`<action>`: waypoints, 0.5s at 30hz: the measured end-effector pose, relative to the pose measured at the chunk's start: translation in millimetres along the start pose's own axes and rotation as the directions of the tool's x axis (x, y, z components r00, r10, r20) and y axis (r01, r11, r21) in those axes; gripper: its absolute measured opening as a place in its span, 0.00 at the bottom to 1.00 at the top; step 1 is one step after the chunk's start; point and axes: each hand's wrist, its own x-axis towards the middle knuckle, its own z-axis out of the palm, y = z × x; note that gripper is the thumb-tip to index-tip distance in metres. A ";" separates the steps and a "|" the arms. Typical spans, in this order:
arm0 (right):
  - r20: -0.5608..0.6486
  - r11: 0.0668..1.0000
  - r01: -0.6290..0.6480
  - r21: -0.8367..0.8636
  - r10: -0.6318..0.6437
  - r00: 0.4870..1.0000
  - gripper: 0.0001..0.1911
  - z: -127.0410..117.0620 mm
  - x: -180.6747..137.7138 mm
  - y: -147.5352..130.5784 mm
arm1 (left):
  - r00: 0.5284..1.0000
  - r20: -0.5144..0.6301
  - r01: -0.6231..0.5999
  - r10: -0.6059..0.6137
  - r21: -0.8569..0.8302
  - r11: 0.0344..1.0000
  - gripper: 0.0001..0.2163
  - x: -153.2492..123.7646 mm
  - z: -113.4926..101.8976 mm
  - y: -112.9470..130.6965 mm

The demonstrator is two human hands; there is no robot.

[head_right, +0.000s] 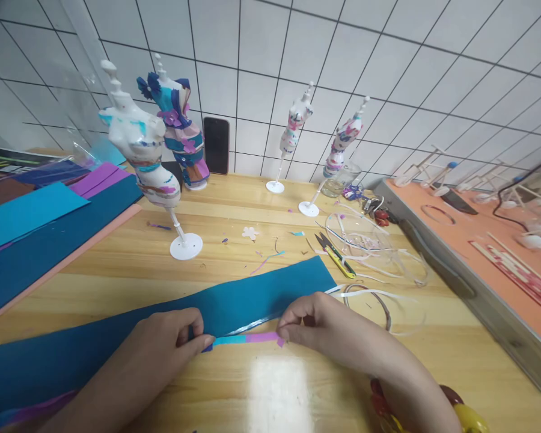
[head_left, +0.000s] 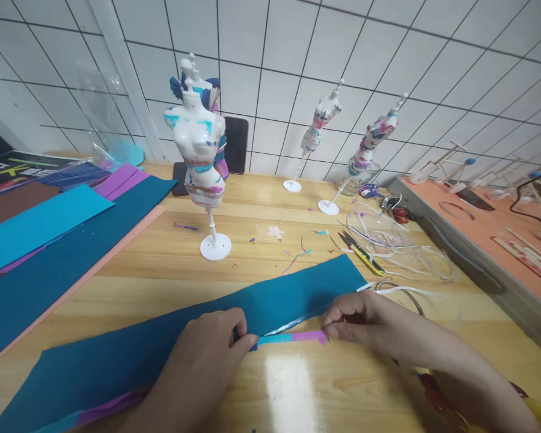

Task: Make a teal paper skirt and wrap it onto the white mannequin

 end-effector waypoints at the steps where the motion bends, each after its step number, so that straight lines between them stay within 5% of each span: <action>1: -0.005 1.000 -0.015 -0.012 0.015 1.000 0.14 -0.6 0.8 0.5 | 1.000 0.002 0.001 -0.001 0.001 1.000 0.08 -0.1 0.0 0.2; 15: -0.203 0.975 -0.106 -0.193 0.066 0.977 0.11 4.2 14.9 9.8 | 0.998 0.040 0.037 -0.039 0.054 0.998 0.08 2.7 -1.1 2.1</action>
